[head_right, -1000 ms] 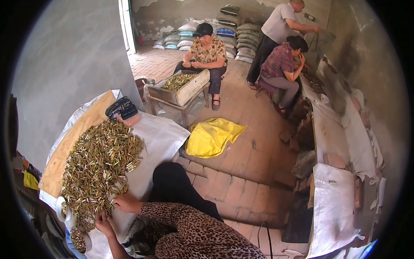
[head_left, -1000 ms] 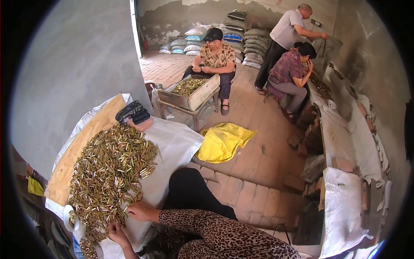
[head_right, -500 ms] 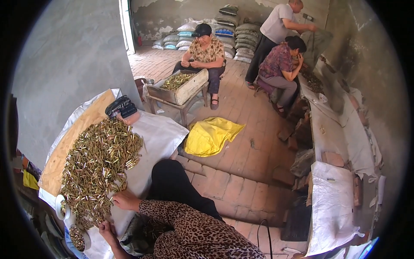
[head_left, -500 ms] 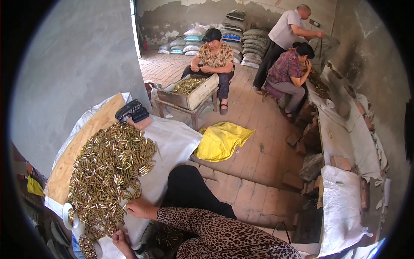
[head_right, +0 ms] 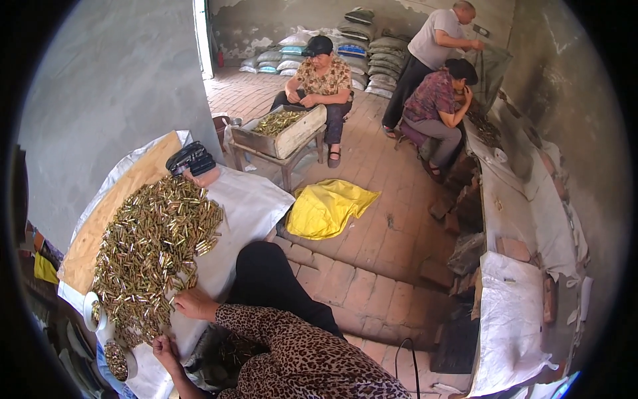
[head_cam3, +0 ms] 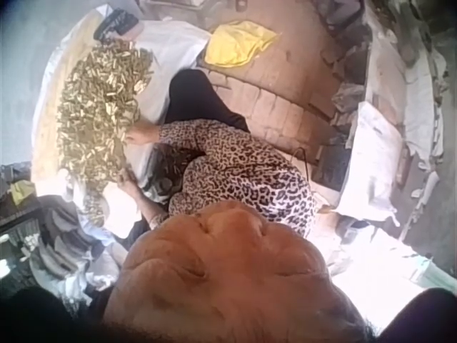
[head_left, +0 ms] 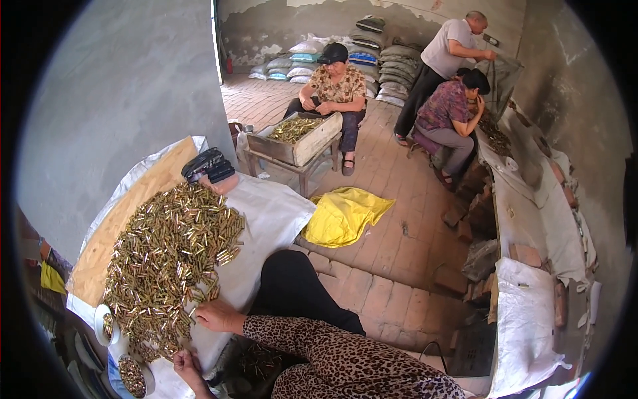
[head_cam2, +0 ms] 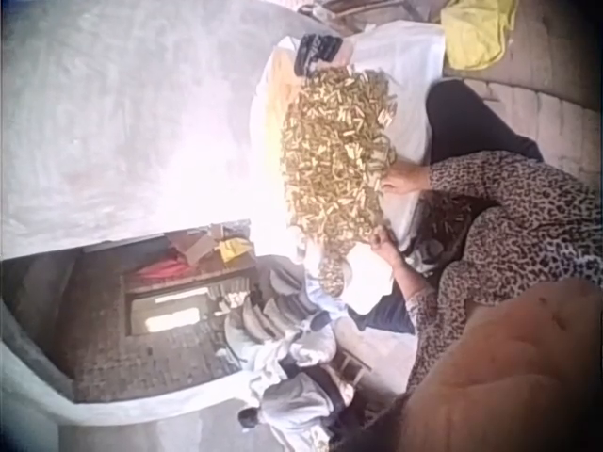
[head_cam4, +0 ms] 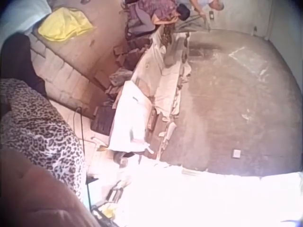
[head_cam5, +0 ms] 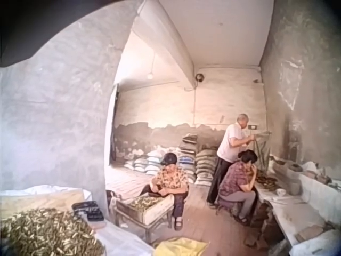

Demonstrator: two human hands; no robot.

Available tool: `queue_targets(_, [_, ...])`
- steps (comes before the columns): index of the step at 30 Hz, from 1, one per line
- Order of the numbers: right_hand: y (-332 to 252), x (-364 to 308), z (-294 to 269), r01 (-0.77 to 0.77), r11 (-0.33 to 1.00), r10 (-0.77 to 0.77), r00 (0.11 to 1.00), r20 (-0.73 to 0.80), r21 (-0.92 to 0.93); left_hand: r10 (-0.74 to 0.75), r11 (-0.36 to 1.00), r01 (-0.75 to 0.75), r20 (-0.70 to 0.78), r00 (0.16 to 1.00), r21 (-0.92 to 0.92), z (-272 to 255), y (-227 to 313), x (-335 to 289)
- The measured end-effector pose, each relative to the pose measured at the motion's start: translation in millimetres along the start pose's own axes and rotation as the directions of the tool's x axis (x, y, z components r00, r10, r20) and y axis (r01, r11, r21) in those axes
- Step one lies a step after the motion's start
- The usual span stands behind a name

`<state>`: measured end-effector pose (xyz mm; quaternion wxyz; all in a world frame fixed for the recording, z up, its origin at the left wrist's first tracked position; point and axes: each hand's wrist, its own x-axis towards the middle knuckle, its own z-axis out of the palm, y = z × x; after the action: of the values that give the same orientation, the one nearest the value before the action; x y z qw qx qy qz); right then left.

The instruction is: The person sorts metal casings from a pile on the table and assembles them by inserting small metal components into the casings by hand.

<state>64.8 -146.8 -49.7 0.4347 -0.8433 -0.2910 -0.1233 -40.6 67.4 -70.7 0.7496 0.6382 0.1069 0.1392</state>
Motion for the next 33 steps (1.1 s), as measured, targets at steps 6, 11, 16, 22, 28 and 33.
queue_targets(6, [0, -1, 4, 0.005, 1.000, -0.005, 1.000, -0.020, -0.019, -0.023, 1.000, 0.023, -0.009, 1.000, -0.011, 2, 5, -4])
queue_targets(11, [1, -3, 5, 0.062, 0.998, -0.063, 0.997, -0.050, -0.024, -0.005, 1.000, 0.006, -0.026, 1.000, 0.030, -4, -1, -4])
queue_targets(16, [-2, 0, 1, 0.043, 0.998, -0.043, 0.999, -0.005, -0.053, -0.005, 0.999, 0.007, -0.040, 0.999, 0.046, -7, 0, -4])
queue_targets(22, [-1, 1, 4, 0.048, 0.998, -0.050, 0.999, -0.021, -0.051, 0.010, 0.999, -0.009, -0.018, 1.000, 0.046, -2, 6, -7])
queue_targets(28, [-1, 2, 4, 0.052, 0.997, -0.054, 0.998, -0.036, -0.057, 0.034, 0.998, -0.034, -0.004, 0.999, 0.050, -2, 4, -7])
queue_targets(33, [-1, 2, 1, 0.041, 0.995, -0.046, 0.997, -0.054, -0.088, 0.020, 1.000, -0.020, 0.018, 1.000, 0.016, -4, 0, -5])
